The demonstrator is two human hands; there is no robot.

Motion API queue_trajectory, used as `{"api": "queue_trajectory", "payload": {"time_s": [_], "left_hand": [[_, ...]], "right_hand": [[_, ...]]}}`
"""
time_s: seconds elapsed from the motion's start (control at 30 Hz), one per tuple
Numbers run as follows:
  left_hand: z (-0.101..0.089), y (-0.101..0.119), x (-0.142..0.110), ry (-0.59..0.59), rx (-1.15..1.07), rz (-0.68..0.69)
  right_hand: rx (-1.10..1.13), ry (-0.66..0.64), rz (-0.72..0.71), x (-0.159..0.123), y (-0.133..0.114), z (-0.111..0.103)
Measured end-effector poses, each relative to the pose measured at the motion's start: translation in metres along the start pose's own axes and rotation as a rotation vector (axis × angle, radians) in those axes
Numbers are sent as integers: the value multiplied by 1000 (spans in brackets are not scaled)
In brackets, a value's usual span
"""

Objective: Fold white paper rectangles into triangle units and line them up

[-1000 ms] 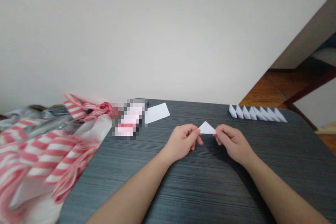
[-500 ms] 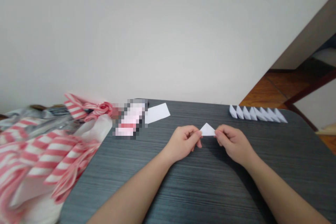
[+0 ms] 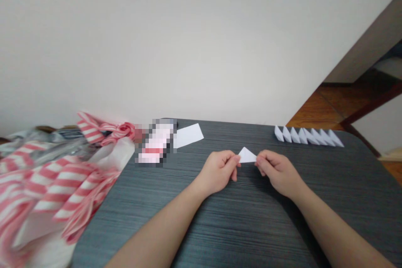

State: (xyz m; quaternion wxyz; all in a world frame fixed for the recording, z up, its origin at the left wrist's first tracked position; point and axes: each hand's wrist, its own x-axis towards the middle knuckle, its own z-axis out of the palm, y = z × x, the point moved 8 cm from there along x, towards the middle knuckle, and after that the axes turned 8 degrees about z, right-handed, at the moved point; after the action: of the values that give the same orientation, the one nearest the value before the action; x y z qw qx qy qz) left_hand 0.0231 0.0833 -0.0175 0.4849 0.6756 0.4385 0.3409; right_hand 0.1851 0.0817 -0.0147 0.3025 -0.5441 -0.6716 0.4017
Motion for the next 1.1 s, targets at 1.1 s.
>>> {"api": "queue_trajectory", "payload": {"time_s": [1.1], "left_hand": [[1,14,0,21,177,263]], "right_hand": [[62,-40,27,-1,-2,4]]}}
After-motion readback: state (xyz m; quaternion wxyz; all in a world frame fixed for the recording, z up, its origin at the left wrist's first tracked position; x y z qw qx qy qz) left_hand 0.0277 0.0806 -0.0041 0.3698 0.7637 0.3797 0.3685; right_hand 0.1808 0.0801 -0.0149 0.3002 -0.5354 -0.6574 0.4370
